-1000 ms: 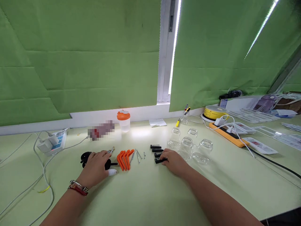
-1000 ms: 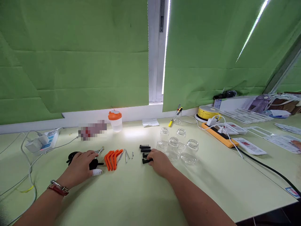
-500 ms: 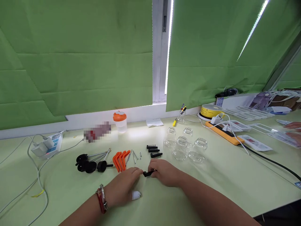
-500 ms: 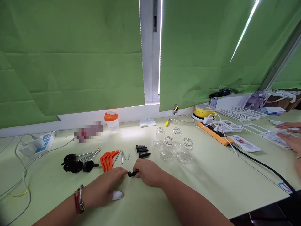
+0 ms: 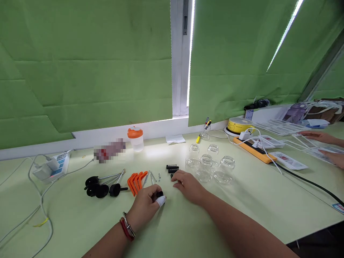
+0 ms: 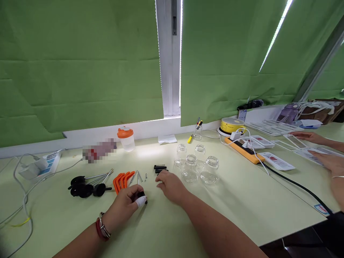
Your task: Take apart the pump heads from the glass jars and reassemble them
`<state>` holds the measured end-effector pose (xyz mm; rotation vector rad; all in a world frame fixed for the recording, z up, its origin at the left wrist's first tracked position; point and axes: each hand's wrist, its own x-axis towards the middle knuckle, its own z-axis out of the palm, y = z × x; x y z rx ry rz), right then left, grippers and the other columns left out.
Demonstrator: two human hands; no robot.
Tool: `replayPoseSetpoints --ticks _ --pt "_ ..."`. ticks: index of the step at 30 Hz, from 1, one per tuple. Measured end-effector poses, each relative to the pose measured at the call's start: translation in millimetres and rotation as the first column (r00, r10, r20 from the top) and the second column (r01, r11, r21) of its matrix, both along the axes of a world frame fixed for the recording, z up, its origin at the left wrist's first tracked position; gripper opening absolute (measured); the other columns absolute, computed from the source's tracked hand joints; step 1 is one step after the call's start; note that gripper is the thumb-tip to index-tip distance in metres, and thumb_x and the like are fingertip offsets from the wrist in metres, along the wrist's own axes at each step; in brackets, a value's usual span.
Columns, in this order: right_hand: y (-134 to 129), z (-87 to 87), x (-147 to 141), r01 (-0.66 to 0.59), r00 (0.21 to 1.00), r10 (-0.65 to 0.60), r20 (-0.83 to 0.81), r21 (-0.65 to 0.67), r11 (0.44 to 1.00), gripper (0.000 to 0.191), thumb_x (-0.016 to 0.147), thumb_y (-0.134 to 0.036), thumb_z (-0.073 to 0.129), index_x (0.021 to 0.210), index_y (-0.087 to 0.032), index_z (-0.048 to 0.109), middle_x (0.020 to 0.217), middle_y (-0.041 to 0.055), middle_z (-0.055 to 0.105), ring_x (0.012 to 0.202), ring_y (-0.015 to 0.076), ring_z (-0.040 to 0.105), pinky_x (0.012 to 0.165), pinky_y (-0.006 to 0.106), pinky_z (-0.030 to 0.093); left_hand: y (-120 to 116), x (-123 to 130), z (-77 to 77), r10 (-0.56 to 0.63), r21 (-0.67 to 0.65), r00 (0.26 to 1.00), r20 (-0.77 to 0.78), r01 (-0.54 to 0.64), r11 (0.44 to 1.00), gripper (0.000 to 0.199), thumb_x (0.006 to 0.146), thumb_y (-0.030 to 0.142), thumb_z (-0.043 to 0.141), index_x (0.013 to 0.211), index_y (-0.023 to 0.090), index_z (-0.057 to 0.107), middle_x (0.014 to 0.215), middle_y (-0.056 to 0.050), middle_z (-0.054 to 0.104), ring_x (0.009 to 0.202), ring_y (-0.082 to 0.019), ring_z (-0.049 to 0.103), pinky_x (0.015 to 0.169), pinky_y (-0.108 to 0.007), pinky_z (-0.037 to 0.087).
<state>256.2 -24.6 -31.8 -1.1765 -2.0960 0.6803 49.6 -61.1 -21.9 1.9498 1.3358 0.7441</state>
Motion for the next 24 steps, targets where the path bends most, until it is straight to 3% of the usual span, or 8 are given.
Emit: replayPoseSetpoints --ticks 3,7,18,24 --pt "10 -2.4 9 0.129 0.988 -0.133 0.083 0.047 0.991 0.020 0.078 -0.010 0.052 0.089 -0.020 0.066 0.099 0.0027 0.063 0.084 0.0176 0.059 0.075 0.028 0.041 -1 -5 -1.4 0.020 0.045 0.999 -0.040 -0.018 0.999 0.008 0.072 0.026 0.055 0.071 0.019 0.052 0.058 0.004 0.044 0.054 -0.012 0.039 0.050 -0.023 0.031" --pt "15 -8.8 10 0.155 0.968 -0.160 0.192 0.045 0.987 0.023 0.075 -0.007 0.053 0.086 -0.021 0.067 0.095 0.0010 0.064 0.084 0.0179 0.059 0.071 0.027 0.039 -2 -7 -2.1 0.003 0.122 0.991 -0.137 0.014 0.992 0.007 0.073 0.026 0.053 0.074 0.019 0.052 0.060 0.003 0.045 0.055 -0.013 0.039 0.051 -0.024 0.031" --pt "10 -13.7 -1 0.046 0.945 -0.063 0.322 0.060 0.997 0.023 0.079 -0.008 0.052 0.087 -0.022 0.068 0.091 0.0023 0.062 0.082 0.0174 0.058 0.068 0.025 0.036 4 -12 -7.9 -0.072 0.059 0.993 -0.088 0.077 0.995 0.012 0.079 0.031 0.052 0.079 0.019 0.050 0.065 0.003 0.047 0.059 -0.013 0.041 0.054 -0.024 0.033" --pt "3 -13.8 -9 -0.102 0.918 0.058 0.393 0.093 0.990 0.032 0.085 -0.011 0.045 0.107 -0.026 0.064 0.093 0.0035 0.060 0.079 0.0167 0.056 0.065 0.025 0.035 5 -14 -8.6 -0.103 0.063 0.989 -0.105 0.110 0.992 0.014 0.081 0.033 0.051 0.080 0.019 0.050 0.065 0.004 0.046 0.058 -0.013 0.041 0.054 -0.024 0.033"
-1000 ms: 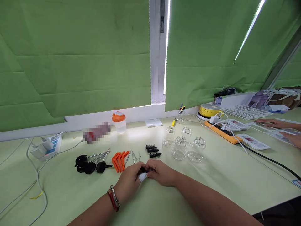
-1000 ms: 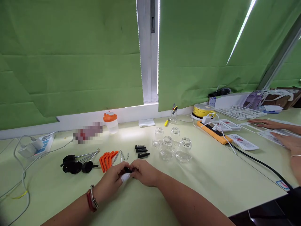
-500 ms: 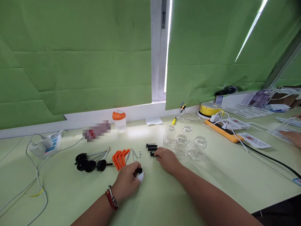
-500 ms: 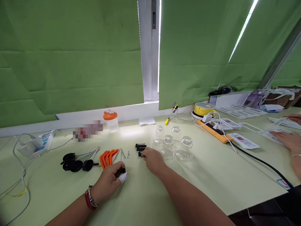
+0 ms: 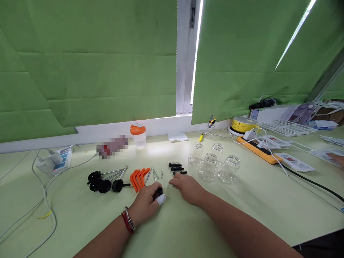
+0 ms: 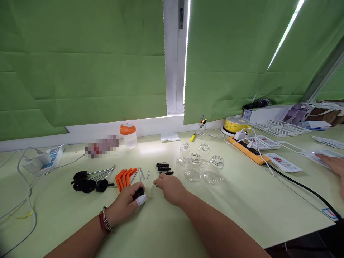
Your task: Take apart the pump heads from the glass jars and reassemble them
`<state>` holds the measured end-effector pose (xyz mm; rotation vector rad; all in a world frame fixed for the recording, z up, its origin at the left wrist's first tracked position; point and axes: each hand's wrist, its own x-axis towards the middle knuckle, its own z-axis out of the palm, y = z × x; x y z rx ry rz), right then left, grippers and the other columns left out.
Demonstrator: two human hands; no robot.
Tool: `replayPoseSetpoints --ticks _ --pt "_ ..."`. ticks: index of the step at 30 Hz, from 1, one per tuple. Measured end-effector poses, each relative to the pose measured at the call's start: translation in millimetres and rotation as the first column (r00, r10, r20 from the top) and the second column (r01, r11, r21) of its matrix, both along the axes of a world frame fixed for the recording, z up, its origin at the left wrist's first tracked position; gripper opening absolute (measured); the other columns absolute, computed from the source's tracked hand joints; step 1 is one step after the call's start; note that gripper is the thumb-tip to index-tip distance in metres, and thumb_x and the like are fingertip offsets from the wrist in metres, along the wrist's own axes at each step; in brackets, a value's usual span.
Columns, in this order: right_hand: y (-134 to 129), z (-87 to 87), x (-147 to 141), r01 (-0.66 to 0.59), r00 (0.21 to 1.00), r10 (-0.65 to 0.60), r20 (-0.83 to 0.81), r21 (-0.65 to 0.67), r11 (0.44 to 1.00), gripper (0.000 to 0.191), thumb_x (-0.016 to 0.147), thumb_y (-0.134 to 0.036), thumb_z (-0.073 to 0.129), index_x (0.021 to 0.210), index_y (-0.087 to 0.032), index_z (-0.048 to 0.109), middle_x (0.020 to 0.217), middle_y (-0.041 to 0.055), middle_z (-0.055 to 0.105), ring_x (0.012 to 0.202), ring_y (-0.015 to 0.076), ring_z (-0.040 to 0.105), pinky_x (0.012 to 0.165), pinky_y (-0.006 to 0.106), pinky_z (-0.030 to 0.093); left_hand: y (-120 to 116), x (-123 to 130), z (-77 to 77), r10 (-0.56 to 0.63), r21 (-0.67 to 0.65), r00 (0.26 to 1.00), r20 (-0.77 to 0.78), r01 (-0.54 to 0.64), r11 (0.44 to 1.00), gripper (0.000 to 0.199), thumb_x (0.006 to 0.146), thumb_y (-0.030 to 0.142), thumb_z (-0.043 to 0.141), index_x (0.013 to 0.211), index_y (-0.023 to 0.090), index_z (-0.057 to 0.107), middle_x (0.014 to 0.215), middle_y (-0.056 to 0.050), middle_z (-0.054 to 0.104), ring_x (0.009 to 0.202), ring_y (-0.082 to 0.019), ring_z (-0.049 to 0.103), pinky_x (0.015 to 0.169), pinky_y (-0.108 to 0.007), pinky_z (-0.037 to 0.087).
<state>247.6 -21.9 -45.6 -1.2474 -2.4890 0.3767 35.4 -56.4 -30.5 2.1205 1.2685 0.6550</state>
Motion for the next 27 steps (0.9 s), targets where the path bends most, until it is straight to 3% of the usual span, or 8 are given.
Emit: replayPoseSetpoints --ticks 5,10,15,27 --pt "-1 1.2 -1 -0.022 0.998 0.020 -0.056 -0.032 0.999 0.032 0.085 -0.010 0.042 0.105 -0.026 0.062 0.095 0.0023 0.058 0.078 0.0157 0.055 0.066 0.025 0.036 0 0 0.8 -0.011 -0.002 1.000 -0.006 0.011 1.000 0.015 0.081 0.035 0.050 0.080 0.020 0.050 0.065 0.004 0.047 0.059 -0.013 0.042 0.053 -0.024 0.032" --pt "0 12.1 9 -0.037 0.961 -0.024 -0.277 -0.212 0.977 0.028 0.080 -0.006 0.041 0.094 -0.022 0.059 0.089 0.0007 0.057 0.076 0.0137 0.052 0.069 0.024 0.040 1 -1 0.4 -0.010 -0.010 1.000 -0.006 0.010 1.000 0.013 0.081 0.033 0.050 0.081 0.020 0.050 0.065 0.003 0.049 0.058 -0.013 0.043 0.053 -0.024 0.033" --pt "5 13.9 22 -0.093 0.919 -0.086 -0.386 -0.423 0.902 0.024 0.078 -0.005 0.041 0.090 -0.020 0.056 0.079 -0.0008 0.055 0.070 0.0119 0.053 0.066 0.023 0.042 0 0 -0.8 -0.008 -0.021 1.000 0.005 0.008 1.000 0.013 0.080 0.033 0.051 0.082 0.020 0.051 0.065 0.003 0.048 0.058 -0.013 0.042 0.053 -0.023 0.033" --pt "9 8.2 29 -0.176 0.895 -0.064 -0.441 -0.482 0.858 0.020 0.078 -0.008 0.046 0.087 -0.020 0.058 0.073 -0.0016 0.058 0.071 0.0122 0.055 0.069 0.025 0.043 0 3 -2.8 -0.010 -0.045 1.000 0.007 0.010 0.999 0.012 0.078 0.030 0.055 0.083 0.019 0.053 0.067 0.002 0.052 0.061 -0.013 0.045 0.056 -0.024 0.037"
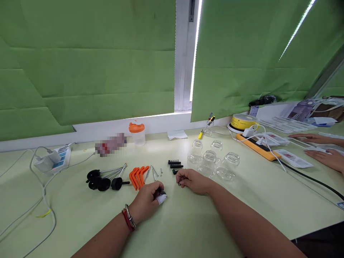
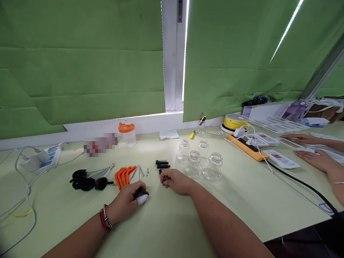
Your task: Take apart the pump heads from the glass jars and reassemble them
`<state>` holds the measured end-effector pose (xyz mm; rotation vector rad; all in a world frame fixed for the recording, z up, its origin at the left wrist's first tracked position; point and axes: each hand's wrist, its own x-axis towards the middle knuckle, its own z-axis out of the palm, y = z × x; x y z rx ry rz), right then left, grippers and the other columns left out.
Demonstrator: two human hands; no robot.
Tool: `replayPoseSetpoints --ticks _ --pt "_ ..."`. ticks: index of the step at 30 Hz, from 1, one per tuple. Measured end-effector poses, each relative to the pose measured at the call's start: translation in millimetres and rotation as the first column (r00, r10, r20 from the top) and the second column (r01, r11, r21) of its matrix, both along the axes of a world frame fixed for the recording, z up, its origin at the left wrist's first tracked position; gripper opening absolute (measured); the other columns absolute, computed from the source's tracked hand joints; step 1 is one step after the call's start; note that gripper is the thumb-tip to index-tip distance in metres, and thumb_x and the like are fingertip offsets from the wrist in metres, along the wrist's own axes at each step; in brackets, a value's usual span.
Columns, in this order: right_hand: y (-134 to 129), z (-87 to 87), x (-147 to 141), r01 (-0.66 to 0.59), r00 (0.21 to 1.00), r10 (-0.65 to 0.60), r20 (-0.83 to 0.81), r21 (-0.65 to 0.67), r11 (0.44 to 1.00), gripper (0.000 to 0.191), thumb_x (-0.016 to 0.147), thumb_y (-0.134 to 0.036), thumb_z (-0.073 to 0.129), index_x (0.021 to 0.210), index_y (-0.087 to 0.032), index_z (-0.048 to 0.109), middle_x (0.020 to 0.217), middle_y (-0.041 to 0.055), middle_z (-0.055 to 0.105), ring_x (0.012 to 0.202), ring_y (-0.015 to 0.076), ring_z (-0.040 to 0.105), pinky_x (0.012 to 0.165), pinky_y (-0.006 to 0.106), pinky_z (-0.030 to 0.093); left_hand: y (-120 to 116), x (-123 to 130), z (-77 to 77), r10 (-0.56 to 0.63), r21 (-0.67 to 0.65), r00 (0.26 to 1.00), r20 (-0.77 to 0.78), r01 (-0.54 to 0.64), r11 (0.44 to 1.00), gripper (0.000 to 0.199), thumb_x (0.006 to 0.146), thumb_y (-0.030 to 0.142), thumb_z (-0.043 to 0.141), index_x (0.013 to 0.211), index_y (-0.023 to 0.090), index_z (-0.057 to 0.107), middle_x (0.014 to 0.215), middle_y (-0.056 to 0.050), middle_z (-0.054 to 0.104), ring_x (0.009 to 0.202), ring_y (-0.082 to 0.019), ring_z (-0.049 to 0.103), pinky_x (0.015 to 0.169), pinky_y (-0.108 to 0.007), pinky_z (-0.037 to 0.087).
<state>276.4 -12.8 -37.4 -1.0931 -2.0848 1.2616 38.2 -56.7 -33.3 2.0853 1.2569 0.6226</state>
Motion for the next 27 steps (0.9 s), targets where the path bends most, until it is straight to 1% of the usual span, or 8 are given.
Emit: replayPoseSetpoints --ticks 2,8,13,18,20,23,25,27 --pt "-1 0.1 -1 -0.013 1.000 0.013 -0.006 0.005 1.000 0.019 0.078 -0.009 0.046 0.087 -0.019 0.059 0.073 -0.0014 0.058 0.071 0.0124 0.055 0.069 0.025 0.044 -1 1 1.2 -0.007 0.010 1.000 -0.014 0.007 1.000 0.010 0.078 0.029 0.054 0.082 0.019 0.054 0.069 0.001 0.054 0.063 -0.014 0.047 0.057 -0.024 0.037" --pt "-4 2.1 -5 -0.044 0.999 0.045 -0.013 0.042 0.998 0.018 0.078 -0.008 0.047 0.086 -0.019 0.059 0.075 -0.0008 0.058 0.072 0.0126 0.054 0.068 0.024 0.043 -4 2 6.1 0.015 0.112 1.000 -0.024 -0.012 0.994 0.009 0.082 0.028 0.049 0.083 0.019 0.052 0.077 -0.001 0.056 0.066 -0.015 0.047 0.059 -0.026 0.038" --pt "-5 1.9 -6 -0.035 0.999 0.036 -0.035 0.028 0.999 0.017 0.077 -0.009 0.049 0.085 -0.019 0.060 0.077 -0.0005 0.058 0.072 0.0126 0.052 0.068 0.025 0.041 -4 3 7.0 -0.010 0.049 0.997 -0.071 0.014 0.999 0.011 0.083 0.030 0.047 0.083 0.019 0.052 0.074 0.000 0.055 0.065 -0.015 0.046 0.058 -0.026 0.037" --pt "-3 0.9 -7 -0.029 0.994 0.028 -0.109 -0.005 1.000 0.015 0.078 -0.011 0.050 0.086 -0.019 0.060 0.076 -0.0012 0.056 0.071 0.0117 0.049 0.067 0.024 0.040 -4 5 7.3 -0.049 0.035 0.997 -0.062 0.051 0.998 0.009 0.083 0.029 0.048 0.086 0.020 0.048 0.077 0.001 0.054 0.068 -0.015 0.046 0.061 -0.026 0.038" --pt "-2 0.0 -7 -0.021 0.986 0.016 -0.164 -0.030 0.999 0.014 0.078 -0.012 0.050 0.087 -0.018 0.059 0.076 -0.0014 0.055 0.070 0.0111 0.049 0.067 0.024 0.039 -4 5 6.1 -0.053 0.018 0.997 -0.056 0.054 0.998 0.013 0.083 0.028 0.048 0.095 0.021 0.048 0.080 0.000 0.054 0.070 -0.016 0.048 0.063 -0.026 0.039" --pt "-1 -2.5 -8 0.032 0.972 -0.046 -0.232 -0.067 0.997 0.014 0.078 -0.015 0.052 0.092 -0.018 0.057 0.080 -0.0008 0.056 0.070 0.0107 0.050 0.065 0.024 0.040 -3 5 2.3 -0.062 -0.005 0.997 -0.040 0.062 0.998 0.032 0.085 0.026 0.045 0.116 0.022 0.039 0.087 -0.002 0.057 0.074 -0.017 0.052 0.068 -0.029 0.041" --pt "0 -4.5 -7 0.097 0.975 -0.105 -0.194 -0.051 0.994 0.016 0.079 -0.019 0.054 0.095 -0.019 0.056 0.079 -0.0007 0.055 0.068 0.0110 0.050 0.063 0.024 0.041 -3 4 -0.7 -0.071 -0.006 0.997 -0.034 0.071 0.997 0.041 0.086 0.024 0.043 0.126 0.023 0.032 0.091 -0.003 0.058 0.077 -0.018 0.054 0.071 -0.030 0.042" --pt "0 -5.9 -6 0.145 0.986 -0.143 -0.082 0.016 0.989 0.017 0.079 -0.022 0.055 0.096 -0.019 0.055 0.075 -0.0016 0.055 0.065 0.0112 0.050 0.061 0.025 0.040 -2 4 -3.4 -0.073 -0.003 0.997 -0.034 0.073 0.997 0.047 0.086 0.023 0.043 0.130 0.024 0.028 0.092 -0.003 0.059 0.078 -0.018 0.055 0.073 -0.030 0.042"
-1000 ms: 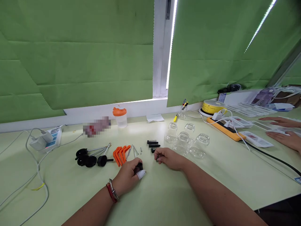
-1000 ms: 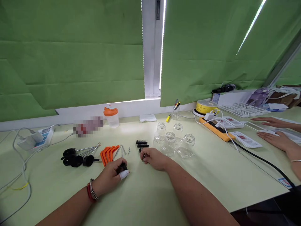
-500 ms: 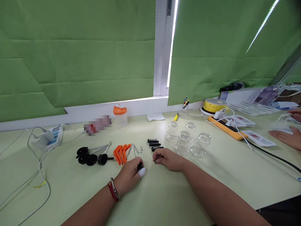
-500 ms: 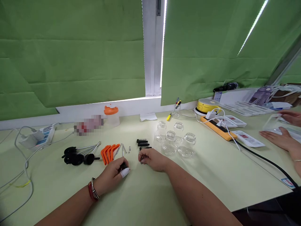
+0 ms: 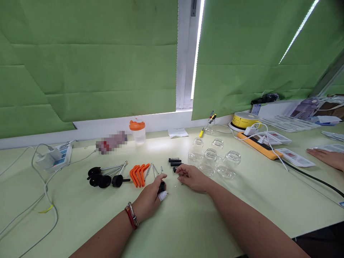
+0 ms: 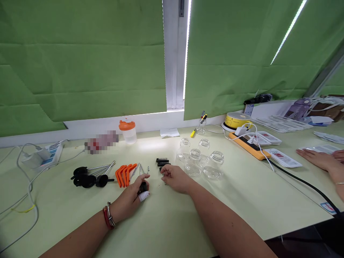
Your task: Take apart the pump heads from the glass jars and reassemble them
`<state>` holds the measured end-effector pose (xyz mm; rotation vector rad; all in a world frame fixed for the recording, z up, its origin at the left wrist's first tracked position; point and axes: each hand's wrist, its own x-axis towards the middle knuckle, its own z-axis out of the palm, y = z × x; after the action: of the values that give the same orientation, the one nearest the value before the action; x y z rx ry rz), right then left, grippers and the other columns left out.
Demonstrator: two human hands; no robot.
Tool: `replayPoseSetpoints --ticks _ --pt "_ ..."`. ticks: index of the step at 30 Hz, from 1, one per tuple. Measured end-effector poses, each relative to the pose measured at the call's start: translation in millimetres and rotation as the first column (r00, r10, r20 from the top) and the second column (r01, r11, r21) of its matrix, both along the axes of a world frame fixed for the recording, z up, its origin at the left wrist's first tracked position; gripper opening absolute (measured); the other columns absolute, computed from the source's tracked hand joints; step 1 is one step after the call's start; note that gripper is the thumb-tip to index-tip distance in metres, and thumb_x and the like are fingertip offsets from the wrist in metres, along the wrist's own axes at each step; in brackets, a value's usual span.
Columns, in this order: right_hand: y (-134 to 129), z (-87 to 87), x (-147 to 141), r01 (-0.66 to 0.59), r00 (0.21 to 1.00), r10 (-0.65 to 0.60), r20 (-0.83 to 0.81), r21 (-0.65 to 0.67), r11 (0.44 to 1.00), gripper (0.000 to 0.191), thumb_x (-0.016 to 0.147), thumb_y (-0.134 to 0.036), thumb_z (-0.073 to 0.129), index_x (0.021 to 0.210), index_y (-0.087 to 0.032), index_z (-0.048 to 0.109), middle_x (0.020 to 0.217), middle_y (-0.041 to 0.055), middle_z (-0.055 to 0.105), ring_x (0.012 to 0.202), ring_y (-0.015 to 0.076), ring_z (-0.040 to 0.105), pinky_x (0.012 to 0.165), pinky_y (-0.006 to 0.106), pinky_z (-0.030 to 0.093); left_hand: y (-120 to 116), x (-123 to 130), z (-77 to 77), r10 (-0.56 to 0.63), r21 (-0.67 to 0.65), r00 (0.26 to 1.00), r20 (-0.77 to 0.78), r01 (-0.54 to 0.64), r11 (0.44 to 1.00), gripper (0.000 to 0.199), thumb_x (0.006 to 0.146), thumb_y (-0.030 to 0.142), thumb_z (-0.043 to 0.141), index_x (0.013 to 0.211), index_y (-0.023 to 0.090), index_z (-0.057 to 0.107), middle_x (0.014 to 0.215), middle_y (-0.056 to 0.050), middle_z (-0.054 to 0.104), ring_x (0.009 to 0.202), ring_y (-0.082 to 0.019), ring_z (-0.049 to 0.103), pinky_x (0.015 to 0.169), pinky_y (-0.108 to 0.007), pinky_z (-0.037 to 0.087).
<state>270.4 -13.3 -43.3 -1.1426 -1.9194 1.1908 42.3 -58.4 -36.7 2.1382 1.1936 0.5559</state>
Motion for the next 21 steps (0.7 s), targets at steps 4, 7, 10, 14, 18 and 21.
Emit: replayPoseSetpoints --ticks 4,7,10,14,18,21 --pt "-2 0.9 1 0.015 0.970 -0.044 0.240 0.125 0.992 0.015 0.080 -0.025 0.056 0.095 -0.021 0.057 0.067 -0.0033 0.055 0.058 0.0115 0.048 0.054 0.024 0.036 0 0 -2.7 0.011 0.001 1.000 0.016 -0.011 1.000 0.057 0.084 0.020 0.044 0.136 0.023 0.020 0.093 -0.004 0.059 0.079 -0.018 0.055 0.076 -0.031 0.042" --pt "-4 3.8 -2 0.014 0.950 -0.076 0.303 0.202 0.979 0.014 0.080 -0.024 0.056 0.093 -0.021 0.060 0.065 -0.0032 0.054 0.057 0.0117 0.048 0.053 0.023 0.036 0 1 -3.2 0.023 -0.010 1.000 0.010 -0.023 1.000 0.065 0.084 0.018 0.044 0.140 0.023 0.012 0.094 -0.004 0.060 0.079 -0.018 0.056 0.075 -0.031 0.043" --pt "-8 6.2 -7 -0.022 0.955 -0.074 0.287 0.316 0.948 0.010 0.080 -0.019 0.057 0.085 -0.021 0.065 0.077 -0.0005 0.057 0.066 0.0120 0.052 0.060 0.024 0.039 1 2 -3.9 0.022 -0.011 1.000 -0.003 -0.022 1.000 0.067 0.084 0.019 0.045 0.141 0.022 0.010 0.094 -0.004 0.061 0.079 -0.018 0.056 0.075 -0.031 0.043" --pt "-13 6.4 -16 -0.123 0.952 -0.011 0.306 0.416 0.901 0.011 0.078 -0.019 0.062 0.085 -0.022 0.071 0.086 0.0010 0.057 0.075 0.0127 0.055 0.068 0.024 0.042 1 2 -3.7 0.005 -0.002 1.000 -0.003 -0.006 1.000 0.066 0.085 0.021 0.044 0.142 0.022 0.012 0.091 -0.004 0.061 0.077 -0.018 0.056 0.074 -0.030 0.042" --pt "-15 3.8 -24 -0.201 0.925 0.009 0.379 0.470 0.859 0.012 0.079 -0.019 0.063 0.083 -0.022 0.073 0.083 0.0013 0.057 0.078 0.0138 0.055 0.069 0.025 0.041 1 1 -2.8 -0.012 0.012 1.000 -0.013 0.013 1.000 0.064 0.085 0.021 0.044 0.142 0.021 0.013 0.089 -0.004 0.061 0.074 -0.018 0.055 0.073 -0.029 0.043" --pt "-14 1.1 -27 -0.229 0.909 -0.005 0.417 0.509 0.830 0.014 0.080 -0.017 0.061 0.080 -0.022 0.074 0.083 0.0012 0.059 0.076 0.0135 0.055 0.070 0.026 0.040 1 1 -4.1 -0.011 0.016 1.000 -0.021 0.012 1.000 0.064 0.085 0.021 0.044 0.142 0.021 0.014 0.088 -0.004 0.061 0.074 -0.018 0.054 0.072 -0.029 0.043"
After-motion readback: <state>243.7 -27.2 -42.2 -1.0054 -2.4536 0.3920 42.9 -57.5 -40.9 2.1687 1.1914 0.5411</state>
